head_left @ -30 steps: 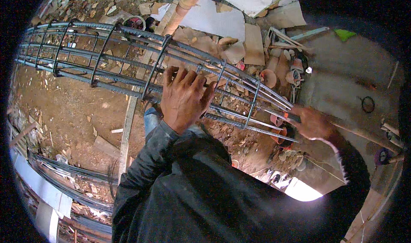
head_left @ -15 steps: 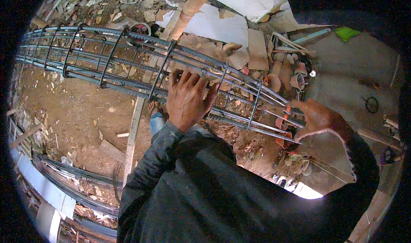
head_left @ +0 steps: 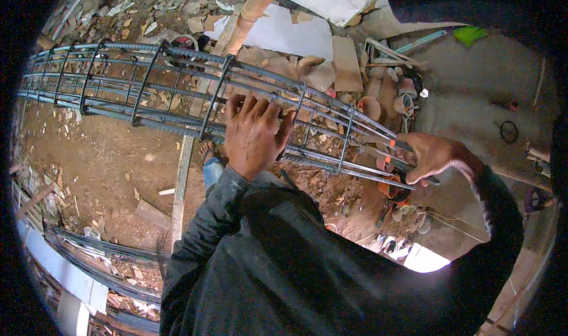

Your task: The person assembles a rebar cage by tying intersecting steel bars with wire using pliers. They repeatedly wrap wire around bar intersections and twist it to secure the structure.

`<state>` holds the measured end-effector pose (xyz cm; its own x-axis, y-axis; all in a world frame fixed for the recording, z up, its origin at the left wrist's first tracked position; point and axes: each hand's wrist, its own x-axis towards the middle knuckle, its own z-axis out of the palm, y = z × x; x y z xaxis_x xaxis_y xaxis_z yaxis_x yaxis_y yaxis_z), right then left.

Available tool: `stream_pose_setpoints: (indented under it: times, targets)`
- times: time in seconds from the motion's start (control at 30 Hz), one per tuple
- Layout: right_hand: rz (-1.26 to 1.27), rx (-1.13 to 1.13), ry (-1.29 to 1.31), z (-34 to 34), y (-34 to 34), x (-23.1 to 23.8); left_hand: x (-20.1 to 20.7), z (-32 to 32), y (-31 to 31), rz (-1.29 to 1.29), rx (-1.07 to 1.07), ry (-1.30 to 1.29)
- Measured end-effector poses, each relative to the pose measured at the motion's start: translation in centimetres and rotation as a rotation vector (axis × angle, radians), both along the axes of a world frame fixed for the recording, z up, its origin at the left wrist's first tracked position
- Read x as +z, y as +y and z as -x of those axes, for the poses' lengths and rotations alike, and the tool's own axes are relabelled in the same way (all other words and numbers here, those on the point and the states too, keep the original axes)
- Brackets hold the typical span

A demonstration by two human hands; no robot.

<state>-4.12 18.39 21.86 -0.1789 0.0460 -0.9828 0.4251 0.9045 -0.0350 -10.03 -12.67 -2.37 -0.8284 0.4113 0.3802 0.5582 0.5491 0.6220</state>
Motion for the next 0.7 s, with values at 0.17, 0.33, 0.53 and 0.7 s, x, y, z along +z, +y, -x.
stream_pose_setpoints:
  times: [0.17, 0.33, 0.53, 0.7]
  targets:
    - [-0.527, 1.104, 0.826, -5.4, -2.5, -0.2, 0.0, 0.0, 0.0, -0.002, 0.002, 0.026]
    - [-0.682, 1.096, 0.689, -7.0, -1.2, -1.6, -0.2, 0.0, 0.1, 0.008, -0.005, 0.008]
    - [-0.714, 1.051, 0.564, -6.3, -0.4, -2.6, -0.4, -0.1, 0.2, 0.011, -0.007, 0.011]
    - [-0.402, 0.837, 0.660, -4.6, 0.6, -1.0, -0.7, -0.3, 0.0, 0.001, -0.022, 0.002]
